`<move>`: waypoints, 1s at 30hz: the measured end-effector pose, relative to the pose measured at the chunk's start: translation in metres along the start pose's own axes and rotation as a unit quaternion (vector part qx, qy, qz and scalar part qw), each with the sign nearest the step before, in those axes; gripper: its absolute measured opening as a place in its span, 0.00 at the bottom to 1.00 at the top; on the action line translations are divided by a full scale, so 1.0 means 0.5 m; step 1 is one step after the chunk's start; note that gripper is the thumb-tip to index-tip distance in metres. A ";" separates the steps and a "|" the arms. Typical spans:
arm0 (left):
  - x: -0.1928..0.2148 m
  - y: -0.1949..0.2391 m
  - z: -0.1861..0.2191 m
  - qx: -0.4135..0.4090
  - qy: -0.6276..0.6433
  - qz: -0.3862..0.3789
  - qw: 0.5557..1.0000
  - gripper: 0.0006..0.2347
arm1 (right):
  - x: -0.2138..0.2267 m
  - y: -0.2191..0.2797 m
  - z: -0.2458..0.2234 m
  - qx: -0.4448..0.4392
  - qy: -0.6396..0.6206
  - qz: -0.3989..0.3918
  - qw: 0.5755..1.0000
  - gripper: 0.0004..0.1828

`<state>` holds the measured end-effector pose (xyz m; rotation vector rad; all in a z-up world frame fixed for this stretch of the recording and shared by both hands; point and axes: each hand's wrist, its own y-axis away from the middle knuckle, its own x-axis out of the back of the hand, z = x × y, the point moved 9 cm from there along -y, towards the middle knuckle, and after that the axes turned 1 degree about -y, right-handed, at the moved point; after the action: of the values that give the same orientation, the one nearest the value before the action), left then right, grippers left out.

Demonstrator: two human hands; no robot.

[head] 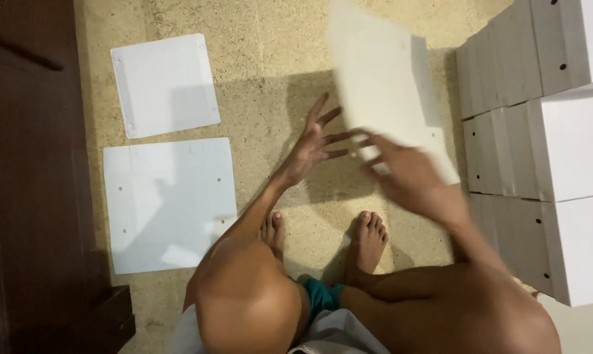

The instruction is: The person assembles a white cardboard box by folding its sides and securing the tabs. They then pick up another flat cardboard piece and begin folding it in the same manner.

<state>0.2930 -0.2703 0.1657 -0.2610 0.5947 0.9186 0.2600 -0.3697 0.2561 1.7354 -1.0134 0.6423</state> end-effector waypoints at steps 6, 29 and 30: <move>0.318 0.073 -0.274 0.168 -0.275 0.246 0.914 0.39 | -0.421 -0.167 0.075 0.321 -0.071 0.041 0.943 0.34; 0.362 0.113 -0.215 0.012 -0.325 0.252 0.911 0.35 | -0.395 -0.275 0.469 -0.031 -0.312 0.296 0.902 0.30; 0.352 0.111 -0.219 0.003 -0.324 0.235 0.916 0.35 | -0.383 -0.269 0.443 -0.016 -0.310 0.291 0.905 0.31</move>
<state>0.2891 -0.1701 -0.0241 0.2100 0.0320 1.3836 0.2704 -0.4885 -0.0434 1.6328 -2.0232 0.4215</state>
